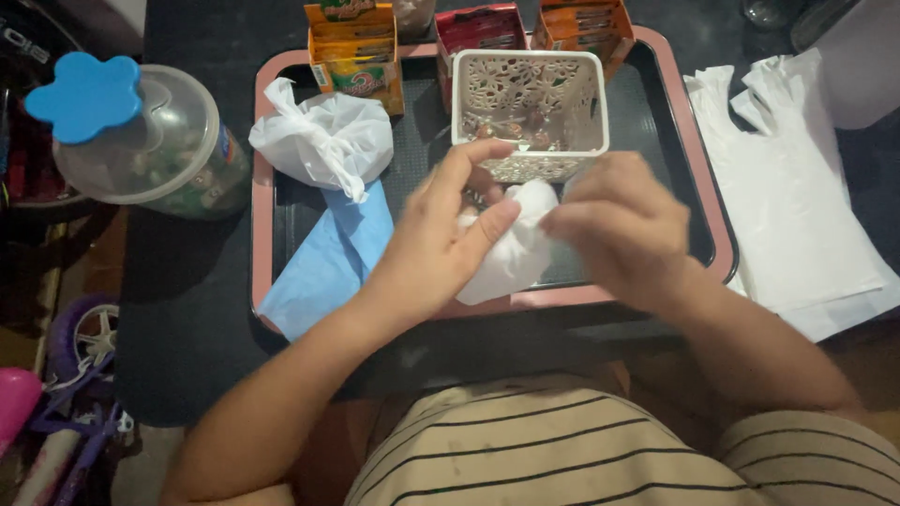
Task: Packaging lollipops and small candies into plastic bags
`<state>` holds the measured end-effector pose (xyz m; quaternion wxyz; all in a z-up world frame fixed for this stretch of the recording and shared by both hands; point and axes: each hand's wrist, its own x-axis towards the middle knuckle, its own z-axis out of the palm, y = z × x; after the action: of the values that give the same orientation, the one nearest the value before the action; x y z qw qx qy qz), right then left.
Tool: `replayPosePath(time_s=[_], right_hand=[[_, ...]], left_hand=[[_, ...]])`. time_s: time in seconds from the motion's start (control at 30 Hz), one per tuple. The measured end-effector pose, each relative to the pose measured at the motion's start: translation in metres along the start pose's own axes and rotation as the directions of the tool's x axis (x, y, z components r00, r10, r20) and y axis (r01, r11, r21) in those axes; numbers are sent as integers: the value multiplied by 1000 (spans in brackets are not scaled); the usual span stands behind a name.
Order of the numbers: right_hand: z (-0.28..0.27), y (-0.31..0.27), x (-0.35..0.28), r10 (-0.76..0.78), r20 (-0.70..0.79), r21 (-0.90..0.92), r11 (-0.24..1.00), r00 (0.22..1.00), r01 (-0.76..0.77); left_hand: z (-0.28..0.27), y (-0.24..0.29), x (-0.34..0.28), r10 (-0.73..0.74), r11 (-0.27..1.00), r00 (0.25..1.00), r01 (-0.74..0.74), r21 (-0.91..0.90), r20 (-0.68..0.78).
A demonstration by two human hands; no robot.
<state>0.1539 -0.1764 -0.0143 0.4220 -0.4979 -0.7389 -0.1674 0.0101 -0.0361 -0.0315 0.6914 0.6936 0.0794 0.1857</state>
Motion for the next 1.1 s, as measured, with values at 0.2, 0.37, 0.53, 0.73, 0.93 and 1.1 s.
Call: replayPosePath(time_s=[0.2, 0.37, 0.53, 0.73, 0.93, 1.1], right_hand=[[1, 44, -46, 163, 153, -48, 986, 975, -157], [5, 41, -46, 270, 270, -32, 962, 924, -272], [5, 45, -54, 265, 322, -22, 962, 909, -273], [-2, 47, -57, 316, 258, 22, 943, 913, -332], [1, 54, -68, 297, 317, -21, 952, 901, -306], [2, 55, -69, 269, 397, -55, 961, 877, -270]], left_hand=[[-36, -27, -13, 192, 330, 975, 41, 943, -110], [-19, -6, -14, 43, 383, 999, -1, 924, -17], [-14, -43, -9, 20, 293, 992, -122, 948, 121], [-52, -34, -15, 191, 352, 981, -45, 935, -25], [-108, 11, -37, 189, 375, 946, 180, 909, -265], [-133, -20, -34, -56, 236, 918, 394, 889, -392]])
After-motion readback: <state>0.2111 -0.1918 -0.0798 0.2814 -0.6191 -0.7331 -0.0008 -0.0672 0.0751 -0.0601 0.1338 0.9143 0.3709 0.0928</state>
